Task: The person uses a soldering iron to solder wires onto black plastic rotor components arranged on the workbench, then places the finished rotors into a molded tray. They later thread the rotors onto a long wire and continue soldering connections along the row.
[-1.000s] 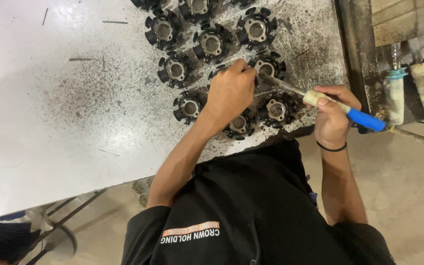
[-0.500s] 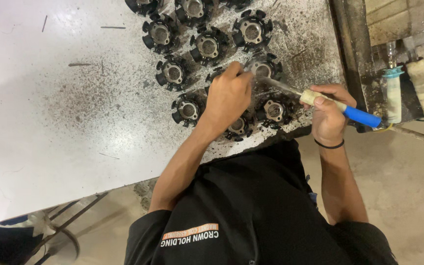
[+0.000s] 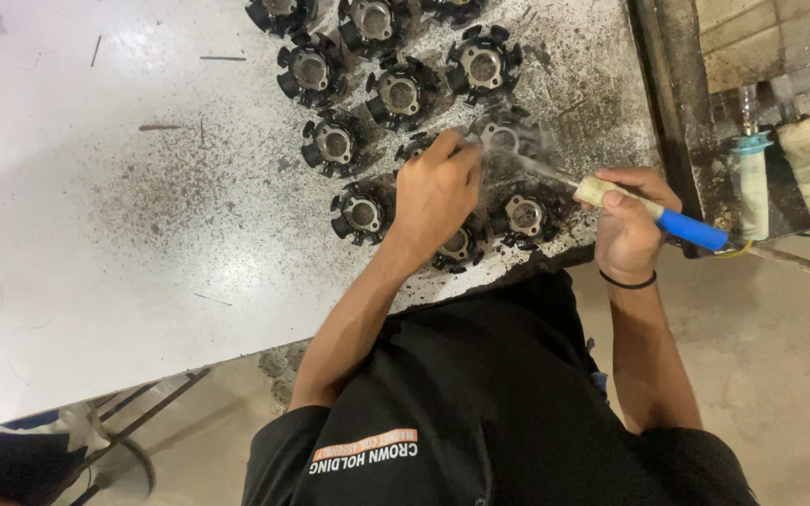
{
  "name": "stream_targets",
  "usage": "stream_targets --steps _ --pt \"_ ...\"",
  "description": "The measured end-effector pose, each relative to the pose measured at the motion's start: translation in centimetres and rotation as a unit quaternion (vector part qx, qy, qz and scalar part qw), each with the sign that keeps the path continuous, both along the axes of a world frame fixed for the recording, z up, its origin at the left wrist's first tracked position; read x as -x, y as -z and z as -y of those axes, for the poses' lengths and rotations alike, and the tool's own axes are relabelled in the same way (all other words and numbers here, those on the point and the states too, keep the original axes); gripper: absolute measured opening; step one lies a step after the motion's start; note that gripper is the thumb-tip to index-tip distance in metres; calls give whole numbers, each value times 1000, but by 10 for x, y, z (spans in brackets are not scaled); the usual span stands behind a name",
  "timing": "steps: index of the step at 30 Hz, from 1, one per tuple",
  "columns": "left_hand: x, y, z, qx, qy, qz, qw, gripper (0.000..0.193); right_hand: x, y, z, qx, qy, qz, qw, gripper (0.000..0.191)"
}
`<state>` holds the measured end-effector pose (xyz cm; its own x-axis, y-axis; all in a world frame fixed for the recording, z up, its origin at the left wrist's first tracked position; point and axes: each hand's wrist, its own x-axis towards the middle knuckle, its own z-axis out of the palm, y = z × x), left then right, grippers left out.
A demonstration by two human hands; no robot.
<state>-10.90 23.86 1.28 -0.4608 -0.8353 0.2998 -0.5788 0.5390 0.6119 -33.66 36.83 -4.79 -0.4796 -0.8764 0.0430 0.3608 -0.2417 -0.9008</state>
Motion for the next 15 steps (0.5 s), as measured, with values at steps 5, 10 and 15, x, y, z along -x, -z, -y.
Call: stream_targets --steps 5,10,15 --pt "1 7 2 -25 2 7 1000 9 1 0 2 -9 -5 -7 1000 28" --pt "1 15 3 -13 8 -6 1000 10 2 1 3 -5 -11 -12 1000 27" --pt "4 5 7 -3 11 30 999 5 9 -4 1 -1 -26 -12 1000 26"
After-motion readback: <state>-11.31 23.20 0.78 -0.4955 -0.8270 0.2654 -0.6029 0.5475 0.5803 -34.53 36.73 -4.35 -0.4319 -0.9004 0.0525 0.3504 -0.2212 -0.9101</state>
